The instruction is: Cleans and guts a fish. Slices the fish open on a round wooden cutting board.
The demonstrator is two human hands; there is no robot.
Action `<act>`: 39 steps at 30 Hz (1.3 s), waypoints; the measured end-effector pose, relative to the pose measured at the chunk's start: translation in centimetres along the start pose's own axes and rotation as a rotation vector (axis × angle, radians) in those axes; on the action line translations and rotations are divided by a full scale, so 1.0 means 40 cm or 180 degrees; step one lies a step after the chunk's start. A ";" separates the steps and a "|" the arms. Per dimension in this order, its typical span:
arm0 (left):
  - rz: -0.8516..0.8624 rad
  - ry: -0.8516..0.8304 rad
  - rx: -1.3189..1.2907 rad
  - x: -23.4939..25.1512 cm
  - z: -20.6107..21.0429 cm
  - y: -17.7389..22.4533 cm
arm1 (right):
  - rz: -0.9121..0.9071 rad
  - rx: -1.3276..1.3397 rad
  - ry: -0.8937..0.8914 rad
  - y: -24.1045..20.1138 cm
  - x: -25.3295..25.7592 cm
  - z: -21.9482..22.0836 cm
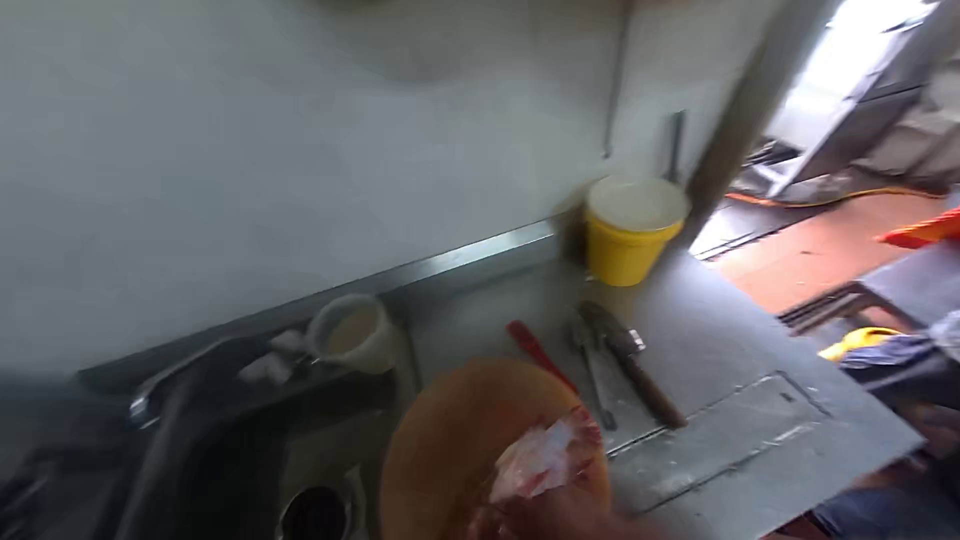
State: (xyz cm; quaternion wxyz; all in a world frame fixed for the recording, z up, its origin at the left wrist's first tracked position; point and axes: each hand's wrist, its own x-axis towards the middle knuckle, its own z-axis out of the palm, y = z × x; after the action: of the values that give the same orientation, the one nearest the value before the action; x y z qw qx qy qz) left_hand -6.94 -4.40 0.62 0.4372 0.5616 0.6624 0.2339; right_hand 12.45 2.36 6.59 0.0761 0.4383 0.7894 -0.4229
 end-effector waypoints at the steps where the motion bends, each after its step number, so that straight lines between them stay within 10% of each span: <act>1: -0.0042 -0.0086 0.0043 -0.001 -0.017 0.039 | -0.0026 -0.0060 -0.0076 -0.006 -0.007 -0.010; 11: 0.0391 0.0074 -0.0192 0.013 -0.019 0.067 | 0.0089 -0.0141 -0.0025 0.031 0.021 -0.039; 16: -0.0476 0.0152 -0.0383 0.002 -0.032 0.167 | 0.0123 -0.0038 -0.0314 -0.031 -0.006 -0.003; 22: -0.0211 0.0772 -0.0403 -0.011 0.037 0.052 | 0.0405 0.0258 -0.0237 -0.018 0.001 0.032; 39: -0.0640 0.0300 -0.0570 -0.032 0.022 0.042 | -0.0298 -0.0204 0.0354 0.068 -0.031 0.109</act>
State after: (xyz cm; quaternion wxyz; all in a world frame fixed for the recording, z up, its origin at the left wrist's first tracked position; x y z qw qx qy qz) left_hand -5.32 -5.33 1.91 0.4751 0.4396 0.7116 0.2732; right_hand 14.17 -0.91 2.79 0.0262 0.4211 0.8252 -0.3755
